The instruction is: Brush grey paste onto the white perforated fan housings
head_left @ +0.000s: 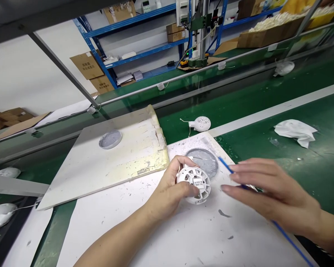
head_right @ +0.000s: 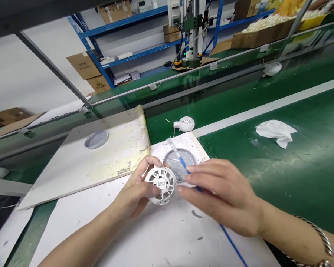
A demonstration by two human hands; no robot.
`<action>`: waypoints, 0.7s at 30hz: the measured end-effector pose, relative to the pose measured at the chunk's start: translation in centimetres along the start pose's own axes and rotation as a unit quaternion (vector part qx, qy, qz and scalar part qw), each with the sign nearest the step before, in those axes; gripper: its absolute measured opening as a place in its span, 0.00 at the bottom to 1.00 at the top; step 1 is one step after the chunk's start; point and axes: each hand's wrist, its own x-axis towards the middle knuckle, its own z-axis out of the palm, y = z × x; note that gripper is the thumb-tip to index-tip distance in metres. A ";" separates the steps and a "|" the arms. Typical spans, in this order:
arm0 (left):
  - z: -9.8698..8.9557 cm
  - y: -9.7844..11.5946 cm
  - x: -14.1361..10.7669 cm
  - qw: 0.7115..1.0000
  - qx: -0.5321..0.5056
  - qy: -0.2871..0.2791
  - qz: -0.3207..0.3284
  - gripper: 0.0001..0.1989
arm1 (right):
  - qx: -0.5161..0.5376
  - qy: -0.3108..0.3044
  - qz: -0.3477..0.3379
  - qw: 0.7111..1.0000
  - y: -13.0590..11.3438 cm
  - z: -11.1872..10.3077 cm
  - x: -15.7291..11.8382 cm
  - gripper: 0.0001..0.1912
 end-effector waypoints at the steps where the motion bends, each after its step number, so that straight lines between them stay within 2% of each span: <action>1: 0.0 -0.1 -0.2 1.000 0.010 -0.008 0.005 0.20 | -0.023 -0.021 -0.051 0.998 -0.2 0.4 -0.1 0.16; 3: 0.1 -0.3 -0.5 0.999 0.028 -0.026 0.012 0.20 | -0.060 -0.047 -0.119 0.990 -0.7 1.1 -0.3 0.17; 6: 0.1 -0.5 -0.9 0.998 0.044 -0.047 0.020 0.20 | -0.091 -0.059 -0.117 0.987 -1.1 1.5 -0.6 0.18; 9: 0.2 -0.6 -0.9 0.997 0.062 -0.041 0.035 0.20 | -0.112 -0.071 -0.133 0.982 -1.2 1.5 -0.7 0.18; 13: 0.5 -1.1 -0.8 0.998 0.051 -0.039 0.016 0.20 | -0.116 -0.096 -0.171 0.974 -1.2 1.6 -0.7 0.18; 17: 0.9 -1.7 -0.8 0.999 0.041 -0.019 0.026 0.19 | -0.123 -0.103 -0.151 0.976 -1.2 1.8 -0.6 0.19; 19: 0.4 -1.2 -0.7 0.998 0.044 -0.016 0.035 0.20 | -0.135 -0.092 -0.155 0.974 -0.8 1.4 -0.4 0.19; 21: -1.3 0.3 -0.4 0.993 0.083 0.028 0.074 0.21 | -0.143 -0.059 -0.163 0.974 -0.2 0.7 -0.2 0.17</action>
